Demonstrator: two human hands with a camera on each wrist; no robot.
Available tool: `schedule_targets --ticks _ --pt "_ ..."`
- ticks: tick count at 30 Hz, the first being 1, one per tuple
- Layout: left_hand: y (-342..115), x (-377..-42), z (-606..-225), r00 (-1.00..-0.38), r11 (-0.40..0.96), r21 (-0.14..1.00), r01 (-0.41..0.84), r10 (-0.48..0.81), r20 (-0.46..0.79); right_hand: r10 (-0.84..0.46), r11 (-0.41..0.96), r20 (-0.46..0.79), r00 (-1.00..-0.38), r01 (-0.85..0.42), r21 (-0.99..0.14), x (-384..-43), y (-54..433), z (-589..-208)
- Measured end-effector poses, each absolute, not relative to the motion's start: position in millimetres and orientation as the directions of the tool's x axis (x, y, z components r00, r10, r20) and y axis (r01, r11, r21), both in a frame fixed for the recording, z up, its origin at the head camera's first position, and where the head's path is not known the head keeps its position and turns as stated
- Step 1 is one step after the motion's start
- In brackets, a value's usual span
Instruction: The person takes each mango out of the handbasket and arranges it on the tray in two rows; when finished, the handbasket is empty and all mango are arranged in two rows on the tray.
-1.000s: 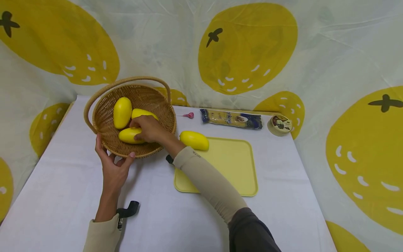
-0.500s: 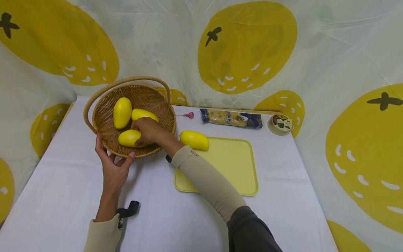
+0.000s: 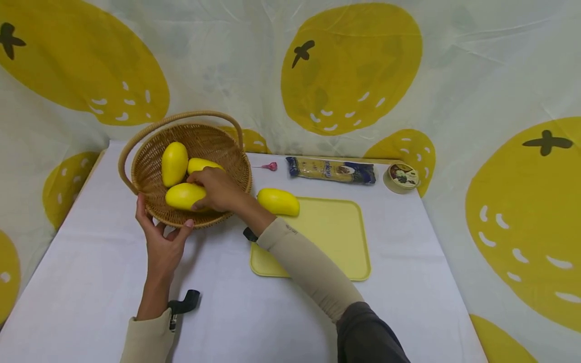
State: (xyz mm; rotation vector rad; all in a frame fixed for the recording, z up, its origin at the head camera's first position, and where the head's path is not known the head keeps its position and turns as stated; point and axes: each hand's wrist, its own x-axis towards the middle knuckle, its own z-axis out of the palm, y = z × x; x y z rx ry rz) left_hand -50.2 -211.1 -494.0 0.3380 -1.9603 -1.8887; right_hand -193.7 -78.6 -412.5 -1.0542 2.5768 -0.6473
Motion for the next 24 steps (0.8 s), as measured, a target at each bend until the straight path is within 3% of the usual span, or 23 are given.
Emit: schedule_targets --ticks 24 --pt "-214 -50 -494 -0.895 0.090 0.992 0.084 -0.431 0.115 -0.579 0.535 0.231 -0.782 -0.578 -0.616 -162 -11 -375"
